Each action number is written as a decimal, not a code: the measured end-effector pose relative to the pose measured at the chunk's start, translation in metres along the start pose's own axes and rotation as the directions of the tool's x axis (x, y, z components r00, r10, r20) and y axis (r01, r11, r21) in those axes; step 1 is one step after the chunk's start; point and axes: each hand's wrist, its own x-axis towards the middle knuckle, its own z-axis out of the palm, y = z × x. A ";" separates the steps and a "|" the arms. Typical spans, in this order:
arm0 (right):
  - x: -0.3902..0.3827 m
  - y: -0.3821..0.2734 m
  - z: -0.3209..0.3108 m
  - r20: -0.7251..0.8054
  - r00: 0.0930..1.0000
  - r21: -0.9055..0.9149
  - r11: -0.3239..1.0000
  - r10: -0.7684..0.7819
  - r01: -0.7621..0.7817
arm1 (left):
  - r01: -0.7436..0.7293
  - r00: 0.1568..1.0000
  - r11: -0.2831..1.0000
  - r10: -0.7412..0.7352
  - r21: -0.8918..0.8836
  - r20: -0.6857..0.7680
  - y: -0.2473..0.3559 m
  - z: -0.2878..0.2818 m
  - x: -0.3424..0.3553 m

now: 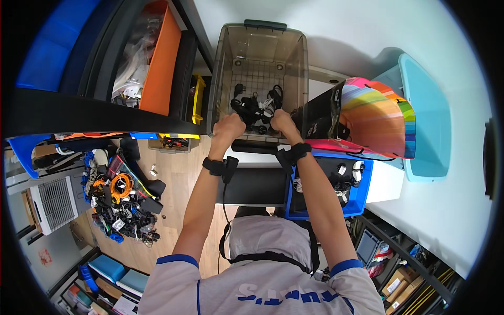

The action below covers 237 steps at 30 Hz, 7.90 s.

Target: Sort various electronic cables and accessories into different containers.

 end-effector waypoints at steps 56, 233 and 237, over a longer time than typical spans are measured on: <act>-0.291 0.529 -0.024 -0.300 0.919 0.318 0.882 -0.255 0.348 | -0.624 0.777 0.779 0.609 -0.061 -0.158 0.224 0.398 -0.156; -0.276 0.497 0.069 0.227 0.972 0.818 0.553 -0.055 -0.160 | 0.283 0.848 0.609 0.202 -0.741 0.490 0.195 0.413 -0.206; -0.301 0.497 0.052 0.217 0.971 0.890 0.430 -0.101 -0.155 | 0.219 0.858 0.539 0.292 -0.814 0.424 0.210 0.381 -0.231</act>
